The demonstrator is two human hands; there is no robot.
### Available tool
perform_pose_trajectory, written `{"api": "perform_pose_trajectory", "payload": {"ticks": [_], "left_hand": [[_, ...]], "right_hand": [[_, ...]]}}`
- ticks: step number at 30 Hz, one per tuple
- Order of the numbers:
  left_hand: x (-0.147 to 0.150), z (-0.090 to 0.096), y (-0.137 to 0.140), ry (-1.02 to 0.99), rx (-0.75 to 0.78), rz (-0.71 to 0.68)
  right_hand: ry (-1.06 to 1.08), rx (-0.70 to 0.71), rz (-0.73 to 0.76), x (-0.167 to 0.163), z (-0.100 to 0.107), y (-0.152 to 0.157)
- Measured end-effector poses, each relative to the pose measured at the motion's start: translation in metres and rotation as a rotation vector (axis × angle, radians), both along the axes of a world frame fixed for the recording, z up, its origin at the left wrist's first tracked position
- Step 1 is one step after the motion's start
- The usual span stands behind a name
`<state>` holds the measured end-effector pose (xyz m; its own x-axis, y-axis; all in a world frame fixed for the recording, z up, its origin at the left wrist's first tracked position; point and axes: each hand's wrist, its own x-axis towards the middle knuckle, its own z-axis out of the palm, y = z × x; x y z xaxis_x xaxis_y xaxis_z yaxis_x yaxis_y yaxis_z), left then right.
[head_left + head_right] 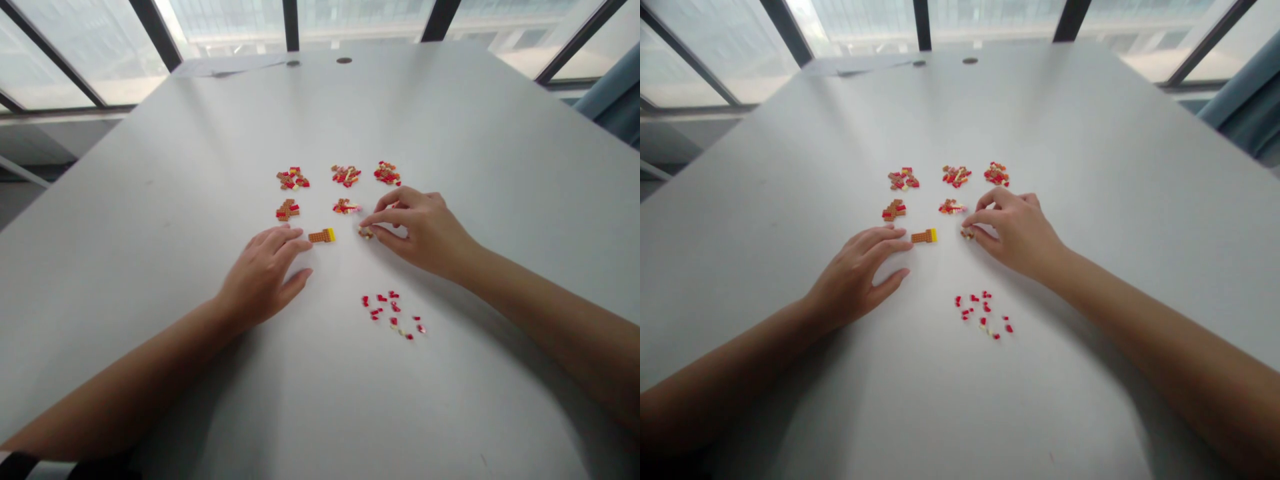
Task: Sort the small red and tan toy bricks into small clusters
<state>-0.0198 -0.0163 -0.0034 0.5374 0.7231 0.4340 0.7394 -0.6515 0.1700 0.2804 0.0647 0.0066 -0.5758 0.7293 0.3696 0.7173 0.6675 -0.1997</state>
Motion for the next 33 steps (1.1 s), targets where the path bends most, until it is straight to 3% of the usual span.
{"api": "perform_pose_trajectory", "payload": {"ticks": [14,22,33], "left_hand": [[0.0000,0.0000,-0.0001,-0.009,-0.009,-0.003],[0.0003,-0.0008,-0.0003,-0.005,-0.024,0.020],[0.0007,0.0007,-0.0005,-0.002,-0.073,0.040]], "right_hand": [[0.065,-0.060,-0.005,0.0005,-0.0014,0.0017],[0.096,-0.157,-0.080,-0.0065,0.0013,0.0050],[0.099,-0.194,-0.038,-0.0074,0.0043,0.0053]]}}
